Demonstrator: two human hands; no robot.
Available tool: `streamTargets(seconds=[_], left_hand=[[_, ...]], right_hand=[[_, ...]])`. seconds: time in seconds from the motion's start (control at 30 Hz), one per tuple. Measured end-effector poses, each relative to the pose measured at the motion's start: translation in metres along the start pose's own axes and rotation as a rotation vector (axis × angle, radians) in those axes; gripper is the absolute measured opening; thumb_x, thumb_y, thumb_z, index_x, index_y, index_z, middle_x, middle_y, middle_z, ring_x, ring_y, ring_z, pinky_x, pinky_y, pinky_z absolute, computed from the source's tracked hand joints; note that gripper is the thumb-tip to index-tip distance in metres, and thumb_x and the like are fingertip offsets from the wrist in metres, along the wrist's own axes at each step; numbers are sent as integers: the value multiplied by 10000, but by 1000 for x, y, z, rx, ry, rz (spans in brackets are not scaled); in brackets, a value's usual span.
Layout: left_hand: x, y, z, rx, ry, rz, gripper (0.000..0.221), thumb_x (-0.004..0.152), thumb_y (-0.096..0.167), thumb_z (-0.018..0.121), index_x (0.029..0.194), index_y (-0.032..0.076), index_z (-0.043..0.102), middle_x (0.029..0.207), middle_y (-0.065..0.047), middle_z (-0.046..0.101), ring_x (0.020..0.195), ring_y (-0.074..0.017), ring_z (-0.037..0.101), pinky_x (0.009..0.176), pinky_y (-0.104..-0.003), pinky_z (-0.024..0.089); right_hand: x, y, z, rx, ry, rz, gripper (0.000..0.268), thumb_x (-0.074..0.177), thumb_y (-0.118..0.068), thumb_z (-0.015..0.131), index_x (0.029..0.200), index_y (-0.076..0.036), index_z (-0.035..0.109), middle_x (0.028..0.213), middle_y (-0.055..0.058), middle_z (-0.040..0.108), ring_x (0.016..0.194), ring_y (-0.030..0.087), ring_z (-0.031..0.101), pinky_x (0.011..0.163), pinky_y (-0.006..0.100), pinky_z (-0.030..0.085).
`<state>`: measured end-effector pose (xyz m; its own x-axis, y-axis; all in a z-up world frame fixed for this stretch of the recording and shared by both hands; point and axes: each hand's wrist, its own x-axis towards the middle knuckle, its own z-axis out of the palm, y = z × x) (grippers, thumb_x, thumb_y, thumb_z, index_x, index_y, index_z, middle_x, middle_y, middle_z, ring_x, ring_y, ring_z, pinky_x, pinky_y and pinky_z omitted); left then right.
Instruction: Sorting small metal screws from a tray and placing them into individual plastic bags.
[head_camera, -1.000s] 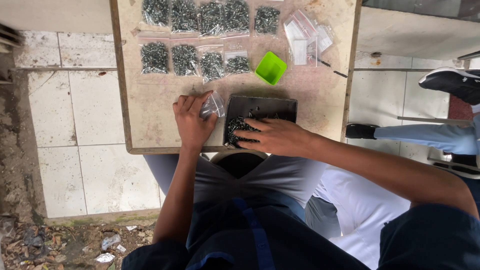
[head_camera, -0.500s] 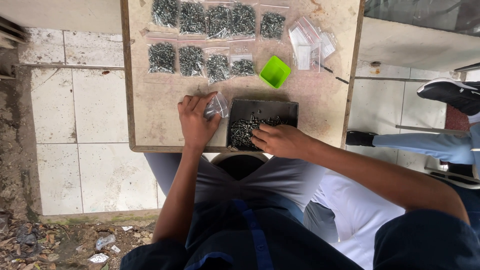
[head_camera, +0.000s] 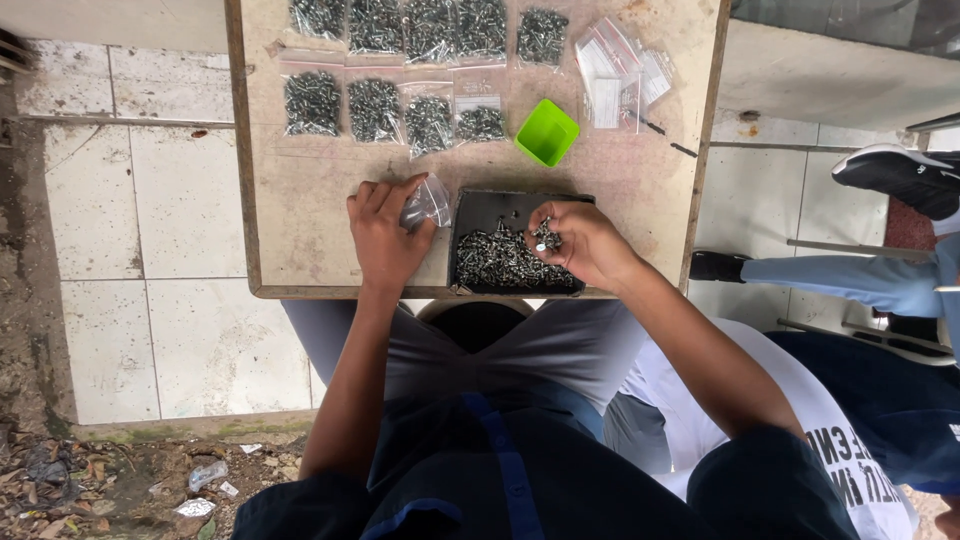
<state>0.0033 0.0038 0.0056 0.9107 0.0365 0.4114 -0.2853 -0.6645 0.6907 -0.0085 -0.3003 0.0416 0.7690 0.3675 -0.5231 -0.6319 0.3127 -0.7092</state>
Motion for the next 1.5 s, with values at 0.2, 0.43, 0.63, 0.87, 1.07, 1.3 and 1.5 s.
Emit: streamTargets(seconds=[0.2, 0.43, 0.63, 0.87, 1.07, 1.3, 1.5], left_hand=[[2, 5, -2, 0, 9, -5, 544, 657, -28, 833, 1180, 121, 848, 836, -3, 688, 878, -219, 626, 840, -376, 433], [1, 3, 0, 10, 18, -10, 517, 668, -2, 838, 1167, 134, 849, 837, 9, 682, 885, -208, 627, 842, -374, 436], [0, 1, 2, 22, 26, 10, 520, 667, -1, 869, 1170, 130, 850, 837, 5, 681, 885, -215, 627, 849, -380, 426], [0, -1, 2, 26, 36, 32, 511, 662, 6, 873, 1157, 129, 850, 829, 6, 667, 871, -217, 618, 831, -388, 423], [1, 2, 0, 28, 32, 21, 493, 679, 29, 882, 1160, 134, 848, 829, 13, 666, 873, -209, 614, 834, -382, 424], [0, -2, 1, 28, 22, 31, 465, 698, 58, 885, 1155, 136, 844, 838, 10, 662, 885, -208, 614, 836, -375, 432], [1, 1, -1, 22, 29, 25, 476, 694, 26, 899, 1156, 126, 846, 833, 1, 675, 873, -222, 616, 824, -390, 412]], right_hand=[[9, -4, 20, 175, 52, 136, 347, 1092, -308, 601, 822, -111, 507, 651, -23, 336, 435, 46, 348, 335, 128, 211], [5, 5, 23, 193, 24, 71, 306, 1110, -306, 611, 913, -76, 564, 623, 9, 354, 378, 42, 304, 318, 141, 209], [-11, -4, 34, -344, 42, -27, 352, 1176, -227, 513, 887, -52, 609, 629, -53, 303, 447, 20, 313, 390, 156, 240], [-23, -35, 56, -883, -79, -78, 327, 1157, -106, 444, 963, 0, 686, 610, 0, 442, 509, 91, 404, 490, 246, 360], [-15, -17, 47, -695, -75, 7, 297, 1161, -116, 438, 982, -17, 652, 671, -23, 402, 519, 73, 405, 451, 210, 334], [-22, -26, 50, -234, -60, 104, 165, 1131, -67, 419, 1104, 23, 555, 826, -21, 286, 573, 40, 372, 422, 153, 233], [-8, -86, 49, -852, 97, -293, 257, 1185, -92, 400, 1205, 6, 637, 679, -4, 458, 484, 93, 430, 485, 217, 337]])
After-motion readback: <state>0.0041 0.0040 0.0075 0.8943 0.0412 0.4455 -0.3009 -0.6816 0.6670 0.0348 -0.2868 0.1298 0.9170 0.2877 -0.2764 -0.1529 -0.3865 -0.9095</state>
